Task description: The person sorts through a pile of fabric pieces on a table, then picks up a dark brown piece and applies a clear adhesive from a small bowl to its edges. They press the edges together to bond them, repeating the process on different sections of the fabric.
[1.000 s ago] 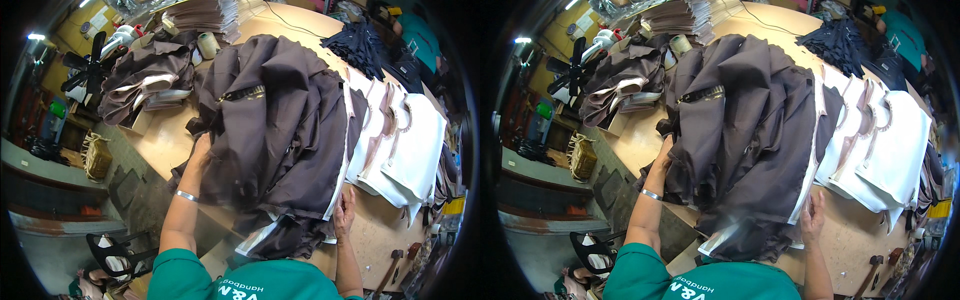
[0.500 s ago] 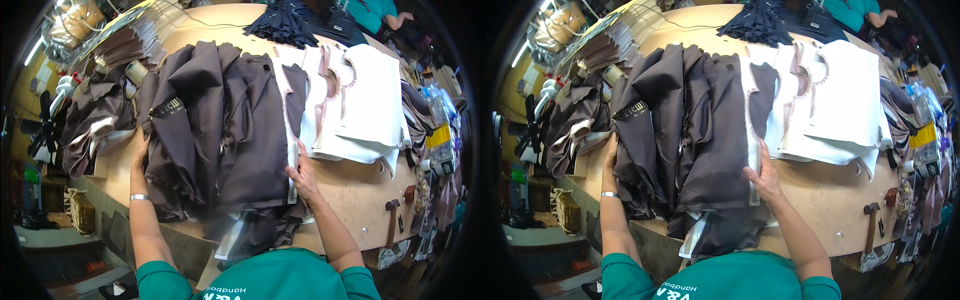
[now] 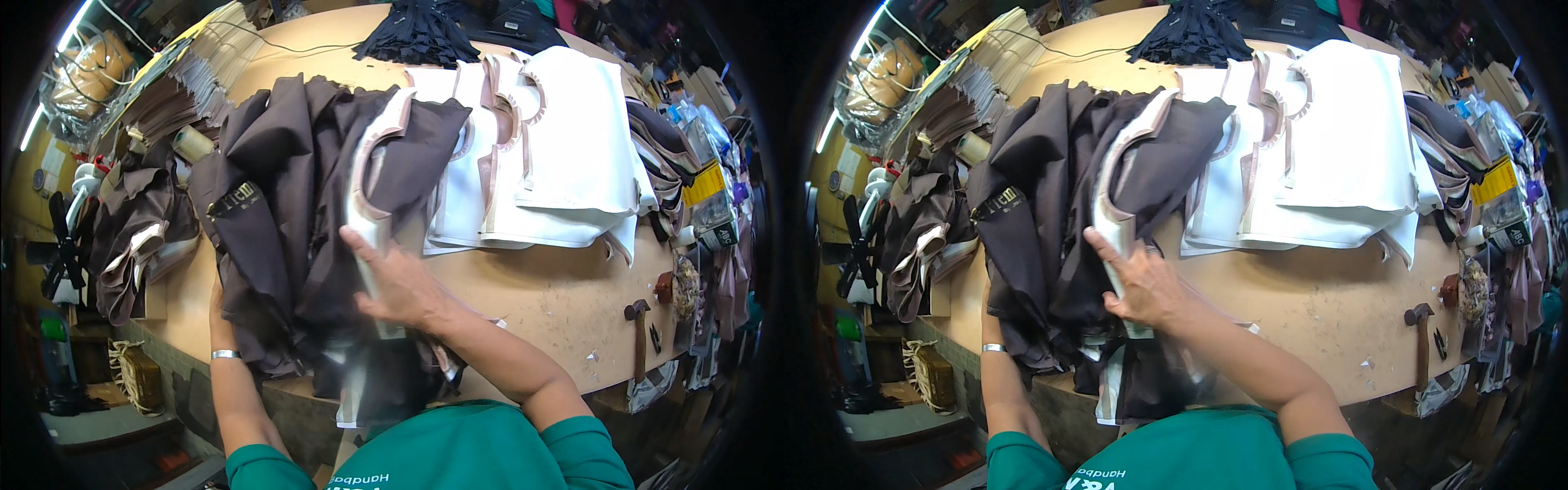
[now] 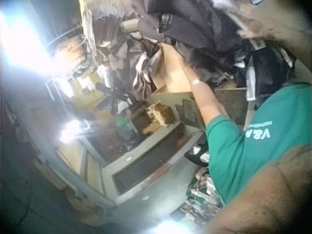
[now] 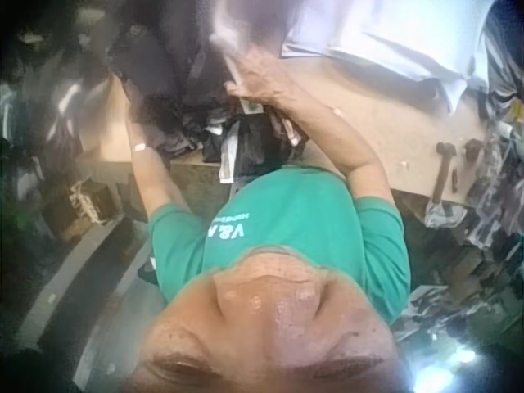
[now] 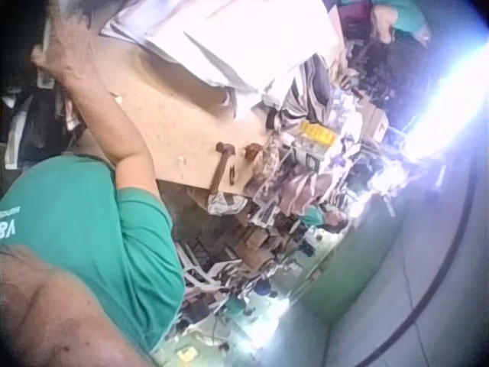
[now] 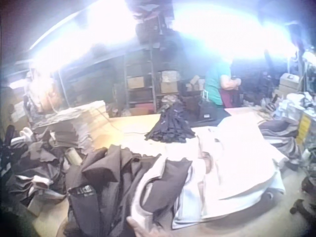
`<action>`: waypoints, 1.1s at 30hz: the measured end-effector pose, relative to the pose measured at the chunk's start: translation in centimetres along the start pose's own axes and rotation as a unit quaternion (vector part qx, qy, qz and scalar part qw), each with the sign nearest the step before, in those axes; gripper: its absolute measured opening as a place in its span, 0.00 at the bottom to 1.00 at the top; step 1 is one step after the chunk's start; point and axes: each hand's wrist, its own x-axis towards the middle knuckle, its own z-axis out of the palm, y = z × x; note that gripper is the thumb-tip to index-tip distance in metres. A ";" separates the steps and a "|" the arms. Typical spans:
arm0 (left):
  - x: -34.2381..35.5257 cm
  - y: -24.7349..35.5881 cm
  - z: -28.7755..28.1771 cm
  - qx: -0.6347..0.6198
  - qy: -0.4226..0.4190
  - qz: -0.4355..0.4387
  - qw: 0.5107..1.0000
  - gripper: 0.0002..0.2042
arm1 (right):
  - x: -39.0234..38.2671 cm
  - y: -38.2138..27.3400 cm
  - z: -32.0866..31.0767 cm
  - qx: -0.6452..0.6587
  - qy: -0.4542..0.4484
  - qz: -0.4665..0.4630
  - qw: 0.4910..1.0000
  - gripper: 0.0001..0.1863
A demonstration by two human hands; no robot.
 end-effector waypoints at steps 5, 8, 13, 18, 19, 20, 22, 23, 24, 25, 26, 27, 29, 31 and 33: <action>-1.6 1.2 0.7 0.009 0.017 0.003 1.000 0.25 | 1.8 -1.0 0.3 -0.004 0.008 -0.090 0.996 0.48; -1.4 2.3 1.5 0.016 0.031 0.014 0.999 0.25 | 2.5 -0.8 0.0 -0.014 0.017 -0.114 0.993 0.49; 4.3 6.4 4.0 0.008 0.037 0.093 0.995 0.24 | 3.9 1.2 -2.6 -0.052 0.049 -0.096 0.993 0.50; 9.8 10.0 8.2 0.028 -0.016 0.154 0.988 0.24 | 3.7 4.2 -6.3 -0.060 0.067 0.015 0.996 0.52; 10.4 10.4 9.2 0.033 -0.038 0.158 0.986 0.24 | 3.1 5.4 -6.6 -0.045 0.109 0.033 0.992 0.52; 10.9 10.7 10.0 0.038 -0.050 0.161 0.985 0.23 | 2.5 6.2 -6.9 -0.031 0.128 0.040 0.990 0.52; 11.2 11.2 10.8 0.029 -0.072 0.179 0.981 0.23 | 1.0 7.6 -6.8 0.012 0.157 0.070 0.985 0.52; 11.3 11.3 10.7 0.017 -0.079 0.191 0.978 0.23 | 0.4 8.0 -6.6 0.042 0.167 0.090 0.981 0.52; 10.8 11.3 10.4 -0.001 -0.085 0.206 0.975 0.23 | -0.2 8.6 -6.2 0.054 0.196 0.087 0.975 0.52; 10.9 11.4 9.9 -0.032 -0.088 0.220 0.971 0.23 | -0.7 9.1 -5.9 0.066 0.225 0.084 0.969 0.52; 10.9 11.4 9.1 -0.074 -0.091 0.230 0.966 0.23 | -0.8 9.8 -5.8 0.030 0.261 0.074 0.962 0.52; 10.6 11.5 8.3 -0.113 -0.097 0.215 0.965 0.23 | -1.0 9.9 -6.1 0.053 0.259 0.094 0.960 0.53; 9.7 12.4 6.3 -0.248 -0.114 0.116 0.955 0.22 | -1.8 9.7 -6.6 -0.001 0.277 0.086 0.957 0.50; 8.7 13.2 3.8 -0.395 -0.112 -0.026 0.911 0.20 | -3.1 9.2 -7.7 0.018 0.287 0.106 0.952 0.45; 8.1 10.2 2.1 -0.382 -0.047 -0.021 0.923 0.18 | -4.8 8.6 -8.4 0.020 0.298 0.110 0.948 0.40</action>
